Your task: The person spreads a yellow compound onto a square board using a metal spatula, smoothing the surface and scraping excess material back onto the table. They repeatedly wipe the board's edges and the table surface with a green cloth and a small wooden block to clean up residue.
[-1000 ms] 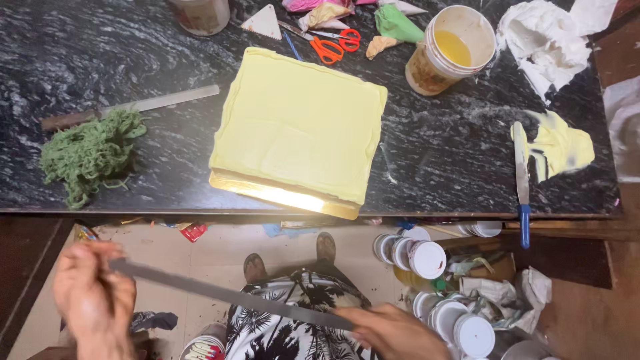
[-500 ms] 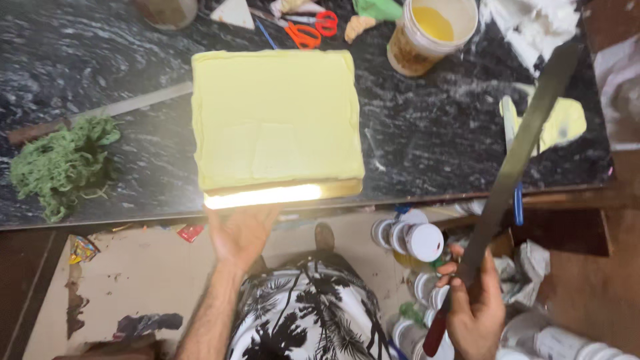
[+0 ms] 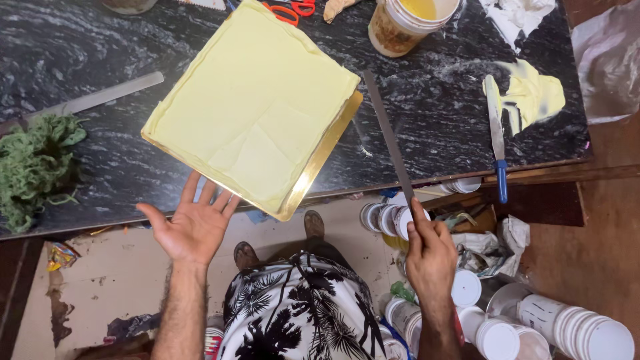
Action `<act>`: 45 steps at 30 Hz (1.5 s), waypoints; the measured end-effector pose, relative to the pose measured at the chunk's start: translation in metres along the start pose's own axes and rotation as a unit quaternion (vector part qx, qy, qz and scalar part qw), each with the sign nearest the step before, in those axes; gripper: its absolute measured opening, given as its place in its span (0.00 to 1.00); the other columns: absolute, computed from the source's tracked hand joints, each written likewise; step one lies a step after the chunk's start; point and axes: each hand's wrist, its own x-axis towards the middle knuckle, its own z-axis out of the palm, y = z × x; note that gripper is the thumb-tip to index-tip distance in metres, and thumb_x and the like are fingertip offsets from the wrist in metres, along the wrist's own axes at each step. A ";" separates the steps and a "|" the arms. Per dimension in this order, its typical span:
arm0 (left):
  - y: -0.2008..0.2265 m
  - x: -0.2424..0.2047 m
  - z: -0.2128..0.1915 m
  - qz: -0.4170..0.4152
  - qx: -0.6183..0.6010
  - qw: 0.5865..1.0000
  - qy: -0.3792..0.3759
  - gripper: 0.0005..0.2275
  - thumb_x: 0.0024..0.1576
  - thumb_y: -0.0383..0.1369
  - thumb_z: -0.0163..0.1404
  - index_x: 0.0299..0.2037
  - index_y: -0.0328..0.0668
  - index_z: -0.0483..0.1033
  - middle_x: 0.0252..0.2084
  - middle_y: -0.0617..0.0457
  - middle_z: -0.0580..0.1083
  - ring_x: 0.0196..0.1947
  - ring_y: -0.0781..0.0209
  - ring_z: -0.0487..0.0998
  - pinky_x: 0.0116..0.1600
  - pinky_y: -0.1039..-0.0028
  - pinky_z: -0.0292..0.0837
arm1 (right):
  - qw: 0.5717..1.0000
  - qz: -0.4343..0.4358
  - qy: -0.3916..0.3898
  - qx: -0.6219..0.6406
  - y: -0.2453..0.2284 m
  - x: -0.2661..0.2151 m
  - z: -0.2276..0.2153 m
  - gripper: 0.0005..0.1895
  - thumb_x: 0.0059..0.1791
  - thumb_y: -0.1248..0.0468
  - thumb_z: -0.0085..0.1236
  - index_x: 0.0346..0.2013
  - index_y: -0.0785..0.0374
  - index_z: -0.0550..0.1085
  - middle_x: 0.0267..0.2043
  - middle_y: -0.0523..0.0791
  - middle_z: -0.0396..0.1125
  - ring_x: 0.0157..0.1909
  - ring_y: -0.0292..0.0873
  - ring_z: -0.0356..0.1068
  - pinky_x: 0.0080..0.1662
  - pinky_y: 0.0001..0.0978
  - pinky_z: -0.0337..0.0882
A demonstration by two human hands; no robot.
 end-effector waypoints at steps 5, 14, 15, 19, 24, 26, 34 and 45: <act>-0.006 -0.006 0.011 0.003 -0.003 1.000 0.009 0.60 0.44 0.77 0.40 0.77 0.36 0.39 0.81 0.35 0.40 0.79 0.29 0.44 0.79 0.39 0.38 | 0.998 -0.034 -0.007 -0.045 -0.006 0.021 0.003 0.22 0.55 0.62 0.54 0.65 0.44 0.73 0.29 0.48 0.62 0.30 0.44 0.65 0.37 0.40 0.69; -0.008 -0.009 0.020 0.003 -0.020 1.000 -0.003 0.59 0.45 0.75 0.44 0.77 0.37 0.39 0.81 0.36 0.41 0.78 0.30 0.46 0.79 0.40 0.40 | 0.992 -0.104 -0.075 -0.009 -0.009 0.034 -0.002 0.23 0.55 0.63 0.53 0.66 0.45 0.72 0.30 0.46 0.63 0.30 0.42 0.65 0.37 0.38 0.69; -0.009 -0.010 0.020 0.005 -0.023 1.000 -0.004 0.59 0.45 0.75 0.44 0.77 0.37 0.39 0.80 0.36 0.42 0.79 0.30 0.46 0.79 0.41 0.40 | 0.989 -0.104 -0.101 -0.013 -0.010 0.032 -0.001 0.24 0.55 0.64 0.52 0.66 0.46 0.71 0.30 0.45 0.63 0.30 0.41 0.65 0.36 0.37 0.70; -0.011 -0.009 0.019 0.009 -0.036 0.999 -0.009 0.58 0.46 0.74 0.45 0.77 0.37 0.40 0.80 0.38 0.44 0.79 0.31 0.46 0.80 0.41 0.41 | 0.974 -0.106 -0.198 -0.004 -0.020 0.018 0.016 0.23 0.54 0.63 0.48 0.65 0.45 0.71 0.34 0.40 0.65 0.29 0.35 0.66 0.33 0.31 0.72; -0.019 -0.010 0.013 0.010 -0.048 0.999 -0.004 0.57 0.48 0.74 0.42 0.78 0.39 0.38 0.81 0.37 0.41 0.79 0.31 0.45 0.80 0.43 0.39 | 0.941 -0.176 -0.284 -0.053 -0.044 0.000 0.039 0.24 0.55 0.60 0.48 0.68 0.45 0.70 0.35 0.40 0.62 0.27 0.35 0.62 0.27 0.28 0.71; -0.027 -0.011 0.011 0.008 -0.073 0.997 -0.002 0.55 0.50 0.73 0.38 0.78 0.41 0.36 0.81 0.36 0.40 0.79 0.31 0.45 0.80 0.45 0.38 | 0.931 -0.219 -0.291 0.023 -0.049 -0.004 0.044 0.22 0.56 0.62 0.49 0.66 0.49 0.71 0.31 0.40 0.62 0.29 0.35 0.61 0.29 0.27 0.69; -0.059 -0.023 0.014 -0.110 -0.131 0.984 0.053 0.52 0.50 0.73 0.27 0.77 0.41 0.35 0.79 0.35 0.45 0.77 0.31 0.50 0.76 0.42 0.43 | 0.967 -0.073 -0.161 0.185 -0.020 0.025 -0.006 0.24 0.56 0.65 0.47 0.69 0.56 0.68 0.41 0.44 0.69 0.40 0.38 0.66 0.43 0.29 0.69; 0.004 -0.009 0.004 -0.042 0.040 0.998 -0.006 0.63 0.45 0.77 0.38 0.75 0.22 0.35 0.79 0.23 0.42 0.79 0.28 0.48 0.80 0.44 0.44 | 0.995 0.003 -0.088 0.055 -0.001 0.015 -0.014 0.21 0.56 0.63 0.50 0.66 0.53 0.72 0.39 0.48 0.71 0.40 0.43 0.71 0.47 0.34 0.71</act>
